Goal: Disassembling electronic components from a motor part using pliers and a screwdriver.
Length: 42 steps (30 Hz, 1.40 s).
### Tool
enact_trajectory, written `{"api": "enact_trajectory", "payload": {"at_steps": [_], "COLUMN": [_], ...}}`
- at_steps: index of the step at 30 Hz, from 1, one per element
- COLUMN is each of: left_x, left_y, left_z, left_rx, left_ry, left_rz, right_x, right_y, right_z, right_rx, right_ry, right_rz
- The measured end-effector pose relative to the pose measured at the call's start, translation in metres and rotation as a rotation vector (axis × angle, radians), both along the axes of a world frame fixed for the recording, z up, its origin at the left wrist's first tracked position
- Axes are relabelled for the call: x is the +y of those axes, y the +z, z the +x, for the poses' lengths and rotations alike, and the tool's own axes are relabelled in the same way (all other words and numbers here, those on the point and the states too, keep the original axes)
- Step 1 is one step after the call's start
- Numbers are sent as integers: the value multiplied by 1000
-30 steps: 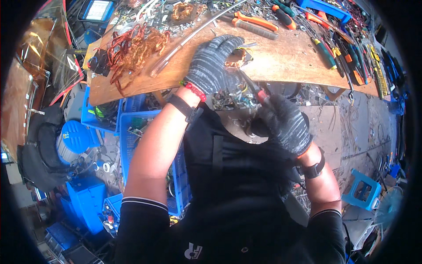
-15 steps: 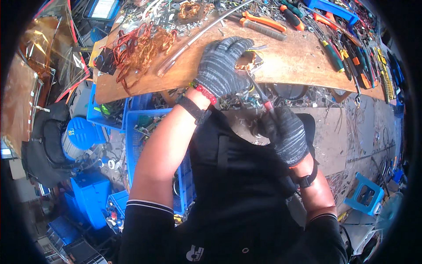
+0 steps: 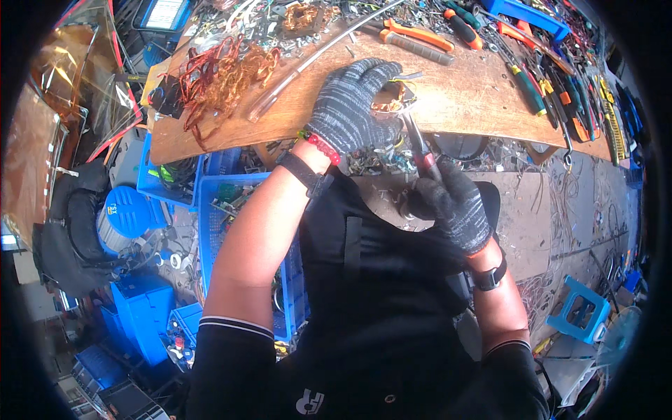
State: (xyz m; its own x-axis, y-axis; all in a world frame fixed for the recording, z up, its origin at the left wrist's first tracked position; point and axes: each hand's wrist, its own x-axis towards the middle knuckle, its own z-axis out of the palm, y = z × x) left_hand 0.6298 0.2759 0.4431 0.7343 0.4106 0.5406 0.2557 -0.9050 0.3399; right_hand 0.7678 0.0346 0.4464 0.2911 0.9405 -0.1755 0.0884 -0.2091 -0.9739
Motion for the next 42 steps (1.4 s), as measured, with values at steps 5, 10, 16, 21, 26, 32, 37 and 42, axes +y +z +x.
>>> {"api": "enact_trajectory", "payload": {"at_steps": [5, 10, 16, 21, 26, 32, 37, 42], "left_x": [-4, -3, -1, -1, -4, -9, -12, -14], "left_y": [5, 5, 4, 2, 6, 5, 5, 7], "left_z": [0, 0, 0, 0, -3, 1, 3, -4], "left_rx": [-32, -14, -9, -40, -5, -24, -22, 21], "left_ry": [1, -5, -5, -29, 12, 127, 220, 251], "left_rz": [37, 29, 33, 5, 24, 1, -35, -22], "right_x": [2, 8, 18, 20, 6, 48, 105, 100], "right_y": [-5, 3, -5, 10, 18, 30, 36, 53], "right_z": [13, 15, 16, 7, 12, 126, 162, 73], "right_rx": [-748, -774, -307, 53, -145, -803, -1500, -1224], "right_ry": [105, 149, 197, 207, 19, -276, -269, -188], "right_rz": [394, 249, 312, 69, 309, 271, -180, 571]}}
